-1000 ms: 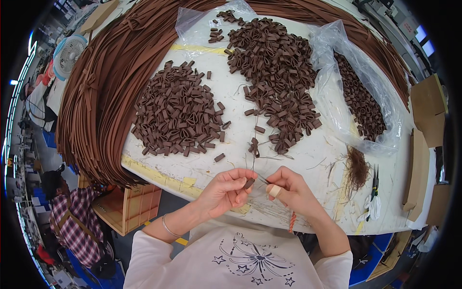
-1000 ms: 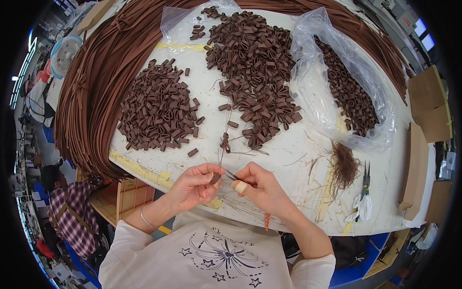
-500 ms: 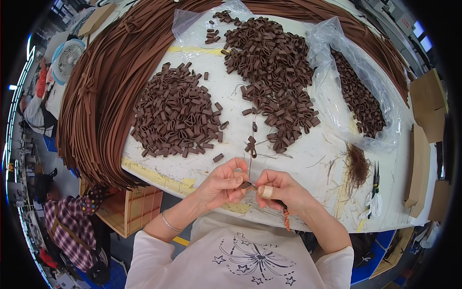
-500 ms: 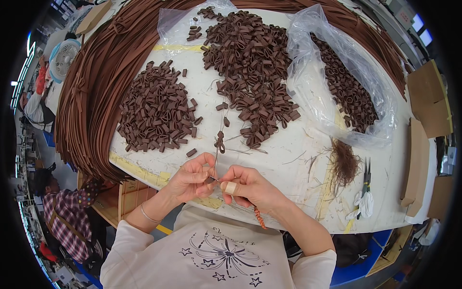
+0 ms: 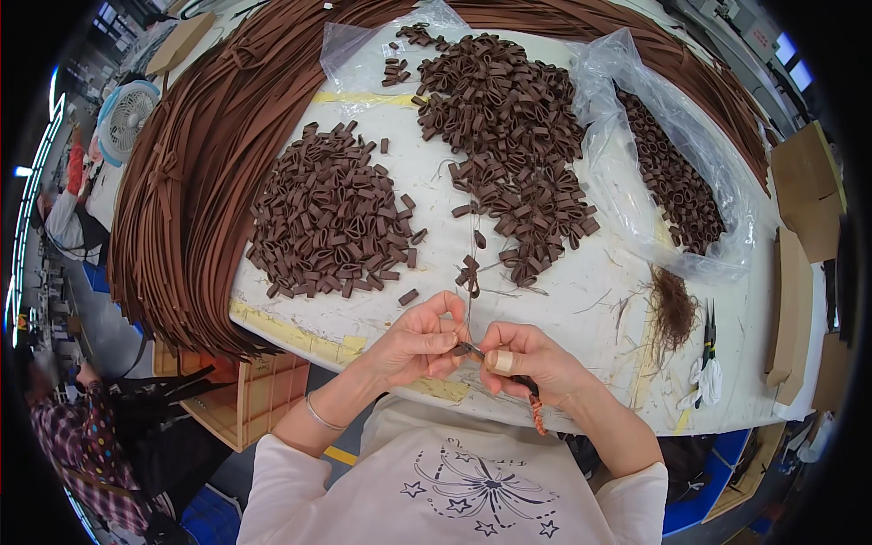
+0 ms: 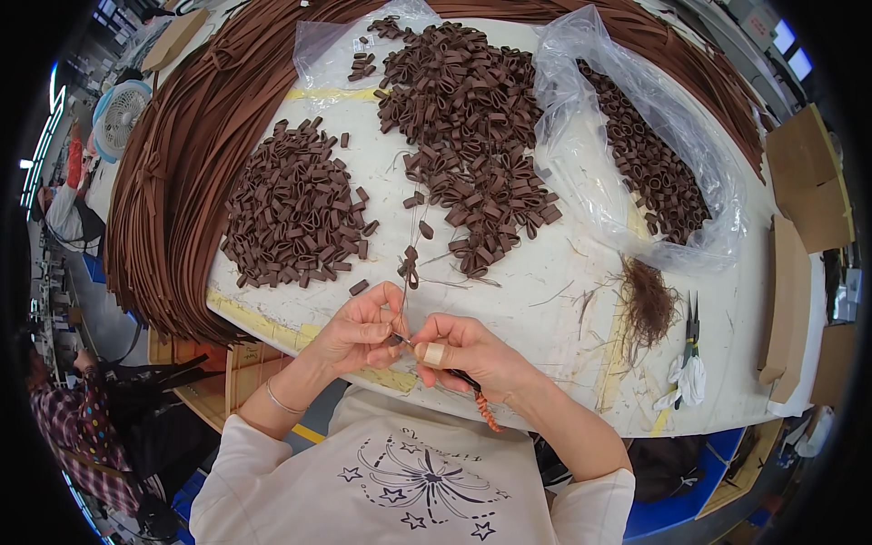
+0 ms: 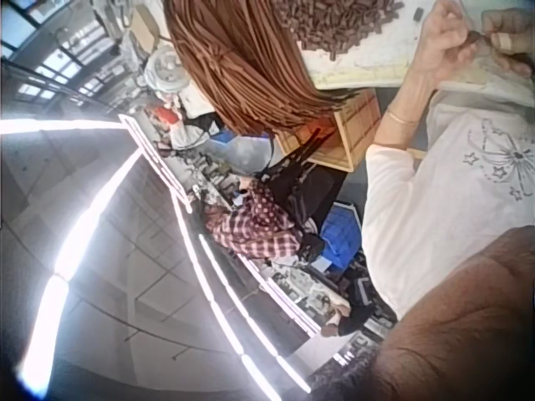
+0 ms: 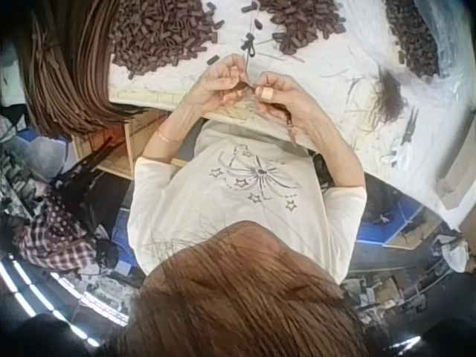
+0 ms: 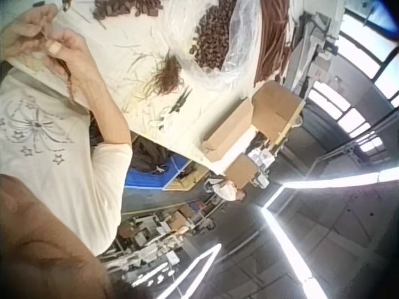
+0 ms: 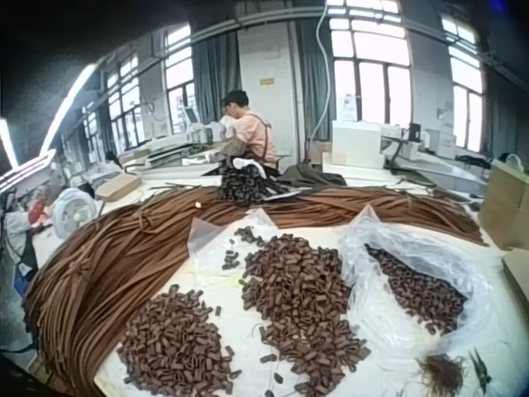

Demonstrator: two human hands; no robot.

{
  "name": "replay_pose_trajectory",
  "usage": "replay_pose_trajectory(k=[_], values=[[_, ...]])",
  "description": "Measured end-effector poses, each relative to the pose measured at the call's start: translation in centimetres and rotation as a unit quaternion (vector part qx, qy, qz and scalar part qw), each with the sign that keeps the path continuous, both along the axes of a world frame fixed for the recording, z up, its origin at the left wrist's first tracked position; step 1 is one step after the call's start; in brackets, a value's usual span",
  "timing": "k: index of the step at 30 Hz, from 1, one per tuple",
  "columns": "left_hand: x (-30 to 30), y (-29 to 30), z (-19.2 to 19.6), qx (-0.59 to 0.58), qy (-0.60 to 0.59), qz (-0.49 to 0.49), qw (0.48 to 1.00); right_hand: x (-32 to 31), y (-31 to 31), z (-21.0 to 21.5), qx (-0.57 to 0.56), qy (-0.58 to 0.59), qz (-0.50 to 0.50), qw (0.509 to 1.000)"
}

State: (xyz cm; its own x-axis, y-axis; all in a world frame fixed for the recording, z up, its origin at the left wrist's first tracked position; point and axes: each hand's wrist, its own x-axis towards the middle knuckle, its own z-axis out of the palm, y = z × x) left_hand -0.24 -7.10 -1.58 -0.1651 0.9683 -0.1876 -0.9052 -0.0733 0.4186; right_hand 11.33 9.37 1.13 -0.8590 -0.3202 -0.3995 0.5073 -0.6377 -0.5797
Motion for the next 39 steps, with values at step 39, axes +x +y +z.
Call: replay_pose_trajectory(k=[39], values=[[3.0, -0.3, 2.9, -0.119, -0.098, 0.103, 0.983, 1.1, -1.9, -0.6, 0.794, 0.365, -0.140, 0.466]])
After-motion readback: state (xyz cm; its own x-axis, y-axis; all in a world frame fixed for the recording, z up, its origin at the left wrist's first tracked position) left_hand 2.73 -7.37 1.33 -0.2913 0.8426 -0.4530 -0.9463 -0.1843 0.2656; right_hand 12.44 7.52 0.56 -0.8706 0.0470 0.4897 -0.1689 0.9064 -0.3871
